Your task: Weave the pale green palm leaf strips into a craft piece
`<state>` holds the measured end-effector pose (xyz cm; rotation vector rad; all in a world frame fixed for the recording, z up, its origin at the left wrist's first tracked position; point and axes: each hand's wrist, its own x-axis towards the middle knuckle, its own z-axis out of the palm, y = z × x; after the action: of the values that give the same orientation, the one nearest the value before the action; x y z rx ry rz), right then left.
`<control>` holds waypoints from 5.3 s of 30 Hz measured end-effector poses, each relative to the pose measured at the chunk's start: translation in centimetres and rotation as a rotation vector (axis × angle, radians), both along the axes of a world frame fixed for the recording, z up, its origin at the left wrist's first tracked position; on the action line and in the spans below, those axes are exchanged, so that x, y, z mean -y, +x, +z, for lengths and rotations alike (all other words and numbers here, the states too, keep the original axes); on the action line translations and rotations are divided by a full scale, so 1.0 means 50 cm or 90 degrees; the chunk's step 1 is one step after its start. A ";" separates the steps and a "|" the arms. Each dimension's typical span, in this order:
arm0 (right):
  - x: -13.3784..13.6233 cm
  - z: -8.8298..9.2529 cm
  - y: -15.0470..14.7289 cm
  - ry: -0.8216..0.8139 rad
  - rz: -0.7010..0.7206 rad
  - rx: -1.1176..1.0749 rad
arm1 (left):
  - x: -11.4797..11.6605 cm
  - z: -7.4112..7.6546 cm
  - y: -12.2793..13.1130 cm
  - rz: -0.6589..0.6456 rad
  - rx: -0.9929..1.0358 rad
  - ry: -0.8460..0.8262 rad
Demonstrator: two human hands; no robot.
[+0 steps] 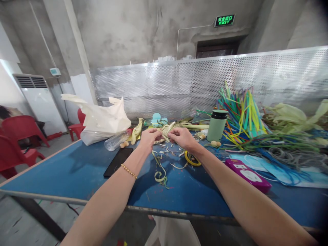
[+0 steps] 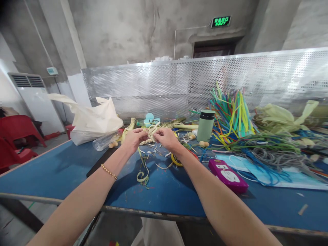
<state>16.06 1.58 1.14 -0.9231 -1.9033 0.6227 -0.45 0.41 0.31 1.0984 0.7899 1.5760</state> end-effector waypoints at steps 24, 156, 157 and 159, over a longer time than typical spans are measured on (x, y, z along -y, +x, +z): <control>0.018 0.021 0.000 0.087 0.095 -0.033 | 0.019 0.008 0.008 0.025 -0.072 0.015; -0.006 0.003 0.020 0.046 -0.018 0.156 | 0.015 -0.012 0.016 -0.028 -0.308 0.074; -0.008 0.002 0.020 0.045 -0.019 0.160 | 0.015 -0.012 0.015 -0.036 -0.306 0.074; -0.009 0.001 0.021 0.034 -0.021 0.161 | 0.016 -0.011 0.015 -0.057 -0.301 0.072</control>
<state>17.12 2.05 1.20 -1.0360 -2.1119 0.4498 0.27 -0.39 -0.24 1.5987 0.9532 1.3122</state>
